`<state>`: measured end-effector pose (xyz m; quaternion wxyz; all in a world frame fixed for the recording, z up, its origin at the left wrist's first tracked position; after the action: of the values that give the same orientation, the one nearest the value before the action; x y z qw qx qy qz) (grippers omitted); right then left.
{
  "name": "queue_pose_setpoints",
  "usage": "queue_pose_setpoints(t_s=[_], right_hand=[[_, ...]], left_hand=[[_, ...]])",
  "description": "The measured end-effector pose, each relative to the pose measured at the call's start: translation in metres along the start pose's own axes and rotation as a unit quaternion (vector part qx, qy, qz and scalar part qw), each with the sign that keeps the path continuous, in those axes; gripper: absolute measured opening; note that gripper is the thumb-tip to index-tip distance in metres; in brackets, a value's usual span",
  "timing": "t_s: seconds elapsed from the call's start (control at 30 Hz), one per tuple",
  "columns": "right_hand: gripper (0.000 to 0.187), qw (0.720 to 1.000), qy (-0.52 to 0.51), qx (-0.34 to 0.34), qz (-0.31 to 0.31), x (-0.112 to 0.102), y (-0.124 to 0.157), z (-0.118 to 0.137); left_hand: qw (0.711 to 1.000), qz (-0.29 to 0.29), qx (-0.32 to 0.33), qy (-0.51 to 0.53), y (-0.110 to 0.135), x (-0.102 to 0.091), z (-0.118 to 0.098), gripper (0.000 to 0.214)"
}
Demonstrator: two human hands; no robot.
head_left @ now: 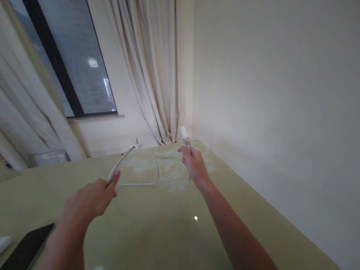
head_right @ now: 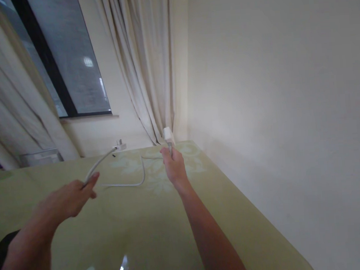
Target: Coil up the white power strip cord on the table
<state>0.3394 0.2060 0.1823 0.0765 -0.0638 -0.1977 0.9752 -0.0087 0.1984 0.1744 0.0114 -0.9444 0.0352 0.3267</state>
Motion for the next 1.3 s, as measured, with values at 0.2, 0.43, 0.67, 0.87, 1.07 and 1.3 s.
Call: queue_pose_setpoints(t_s=[0.2,0.43,0.67,0.87,1.07,1.3], right_hand=[[0.054,0.991,0.107,0.021,0.079,0.016,0.004,0.001],[0.053,0.988,0.131,0.011,0.085,0.016,0.006,0.007],[0.044,0.991,0.135,-0.013,0.011,-0.006,0.002,0.015],[0.038,0.991,0.134,-0.020,0.017,-0.006,0.004,0.021],[0.030,0.992,0.126,-0.004,0.009,0.001,0.007,0.019],[0.036,0.995,0.094,-0.018,0.027,0.002,0.006,0.016]], left_hand=[[0.953,0.259,0.040,0.150,0.019,0.078,-0.062,0.090],[0.901,0.176,0.121,0.377,0.006,0.075,-0.073,0.069],[0.871,-0.039,0.239,0.429,0.006,0.032,-0.079,0.031],[0.922,-0.344,0.161,0.075,0.026,-0.014,-0.053,0.042],[0.868,-0.410,0.250,0.129,0.041,-0.038,-0.050,0.032],[0.849,-0.444,0.242,-0.152,0.048,-0.027,-0.072,0.042]])
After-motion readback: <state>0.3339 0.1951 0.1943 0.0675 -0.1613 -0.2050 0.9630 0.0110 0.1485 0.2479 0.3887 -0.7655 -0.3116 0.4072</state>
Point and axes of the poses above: each hand's wrist, its own y-axis away from the middle knuckle, its own x-axis out of the palm, z = x × y, the point moved 7 cm from there along -y, towards the middle knuckle, and after that the axes turned 11 degrees about z, right-handed, at the moved point
